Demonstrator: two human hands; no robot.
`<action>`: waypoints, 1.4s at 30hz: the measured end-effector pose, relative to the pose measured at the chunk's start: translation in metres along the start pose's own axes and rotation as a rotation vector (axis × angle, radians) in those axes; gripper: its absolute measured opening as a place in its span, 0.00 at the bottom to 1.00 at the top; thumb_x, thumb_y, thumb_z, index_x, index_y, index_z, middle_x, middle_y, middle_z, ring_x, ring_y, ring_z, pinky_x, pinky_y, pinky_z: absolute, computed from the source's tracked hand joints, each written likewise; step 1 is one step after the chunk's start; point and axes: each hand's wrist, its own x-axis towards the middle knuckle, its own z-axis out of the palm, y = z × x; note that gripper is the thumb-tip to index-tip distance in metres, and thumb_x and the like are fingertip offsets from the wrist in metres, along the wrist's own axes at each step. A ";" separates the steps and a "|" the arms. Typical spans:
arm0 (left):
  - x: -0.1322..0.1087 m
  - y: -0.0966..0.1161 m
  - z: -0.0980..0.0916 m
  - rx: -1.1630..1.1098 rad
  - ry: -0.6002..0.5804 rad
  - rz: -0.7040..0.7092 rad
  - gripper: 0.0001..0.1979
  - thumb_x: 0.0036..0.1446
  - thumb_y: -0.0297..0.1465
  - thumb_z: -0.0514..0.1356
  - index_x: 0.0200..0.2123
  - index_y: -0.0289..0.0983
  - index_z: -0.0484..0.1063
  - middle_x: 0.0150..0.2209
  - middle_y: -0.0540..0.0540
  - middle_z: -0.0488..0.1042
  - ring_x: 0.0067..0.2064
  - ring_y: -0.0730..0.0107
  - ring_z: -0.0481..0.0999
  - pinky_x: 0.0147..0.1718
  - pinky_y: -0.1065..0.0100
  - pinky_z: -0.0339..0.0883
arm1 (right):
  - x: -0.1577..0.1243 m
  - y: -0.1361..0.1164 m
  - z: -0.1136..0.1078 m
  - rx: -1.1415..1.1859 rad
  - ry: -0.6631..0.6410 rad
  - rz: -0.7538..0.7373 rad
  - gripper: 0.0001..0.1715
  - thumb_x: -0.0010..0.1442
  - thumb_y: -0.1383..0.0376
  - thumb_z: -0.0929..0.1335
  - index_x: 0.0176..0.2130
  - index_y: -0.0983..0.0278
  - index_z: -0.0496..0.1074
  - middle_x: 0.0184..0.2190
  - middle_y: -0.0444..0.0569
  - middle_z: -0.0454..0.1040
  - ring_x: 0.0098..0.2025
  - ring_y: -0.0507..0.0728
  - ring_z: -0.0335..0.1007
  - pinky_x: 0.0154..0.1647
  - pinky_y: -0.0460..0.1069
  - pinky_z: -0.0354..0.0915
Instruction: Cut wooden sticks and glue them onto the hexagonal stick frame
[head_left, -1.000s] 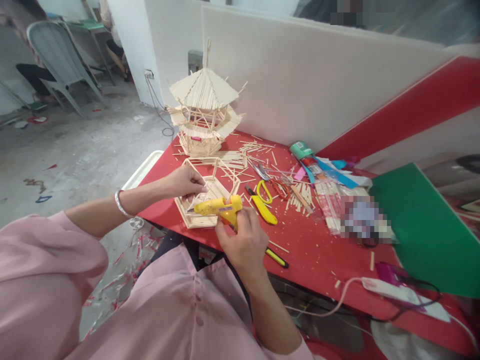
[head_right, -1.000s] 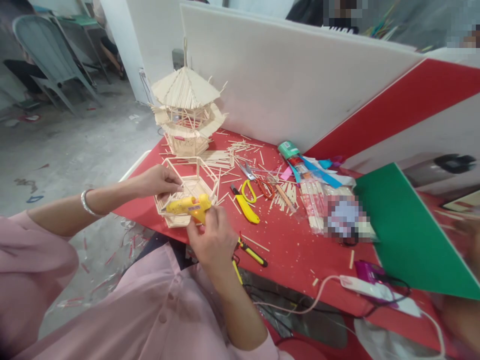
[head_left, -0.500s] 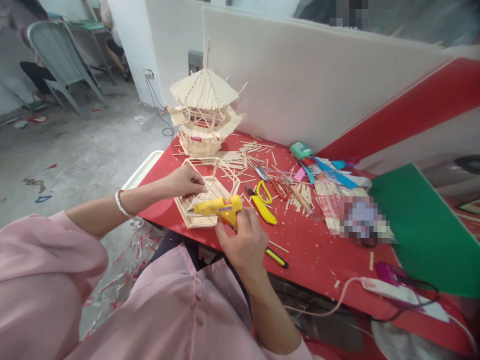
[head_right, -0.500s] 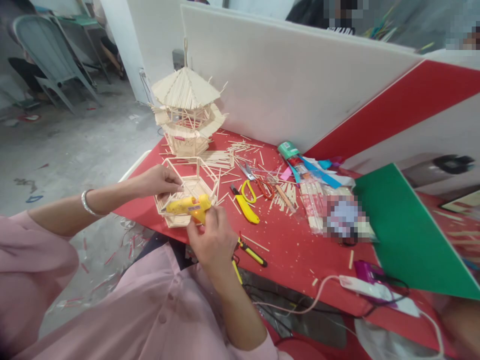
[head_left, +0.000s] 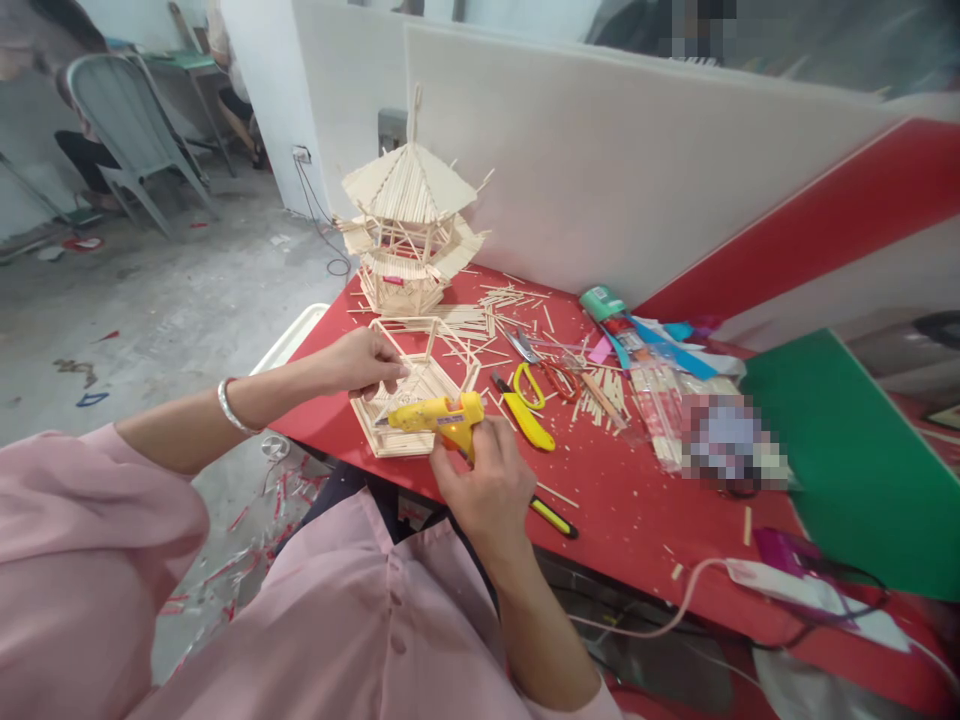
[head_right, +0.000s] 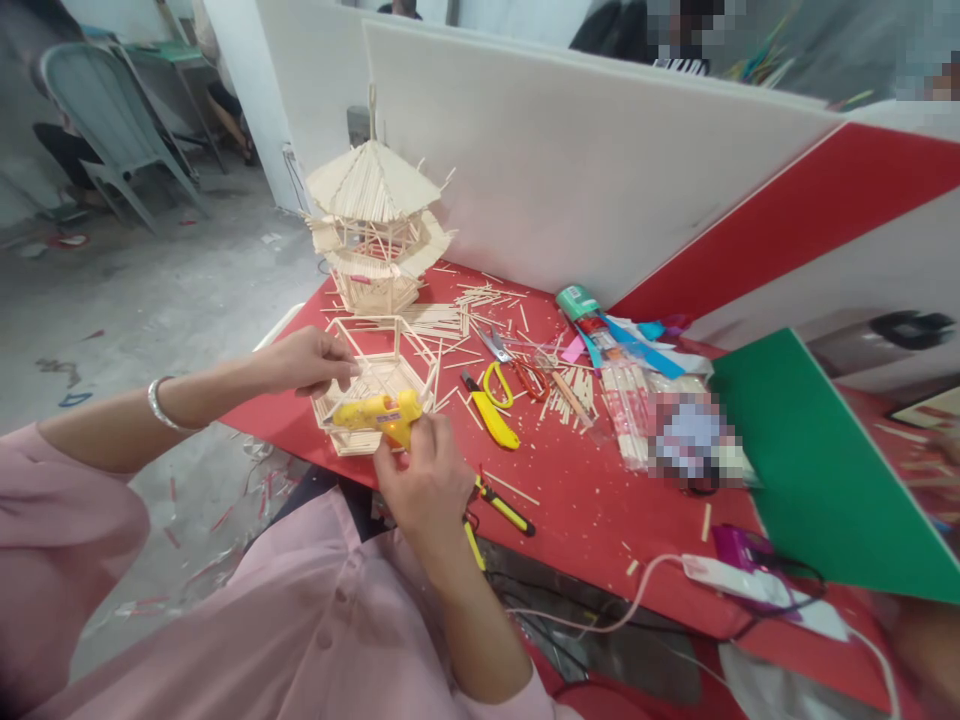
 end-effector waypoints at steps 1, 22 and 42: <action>-0.001 0.001 0.000 0.013 -0.004 -0.012 0.13 0.55 0.29 0.65 0.19 0.34 0.73 0.09 0.54 0.63 0.11 0.81 0.60 0.11 0.77 0.50 | 0.000 0.000 0.000 -0.001 0.001 -0.002 0.13 0.60 0.59 0.67 0.41 0.65 0.71 0.35 0.51 0.74 0.33 0.55 0.70 0.27 0.47 0.59; 0.003 -0.008 -0.008 -0.085 -0.072 -0.026 0.06 0.51 0.30 0.65 0.25 0.34 0.76 0.24 0.49 0.77 0.13 0.83 0.63 0.12 0.76 0.53 | -0.001 0.006 0.004 0.170 -0.052 0.043 0.15 0.63 0.54 0.67 0.38 0.64 0.68 0.30 0.49 0.71 0.33 0.57 0.69 0.35 0.50 0.67; 0.013 -0.005 -0.001 -0.041 -0.168 -0.054 0.13 0.52 0.30 0.64 0.18 0.35 0.70 0.10 0.55 0.62 0.13 0.80 0.61 0.13 0.77 0.51 | -0.005 0.010 0.004 0.181 -0.103 0.080 0.14 0.62 0.55 0.68 0.40 0.64 0.69 0.32 0.50 0.72 0.34 0.57 0.69 0.36 0.50 0.66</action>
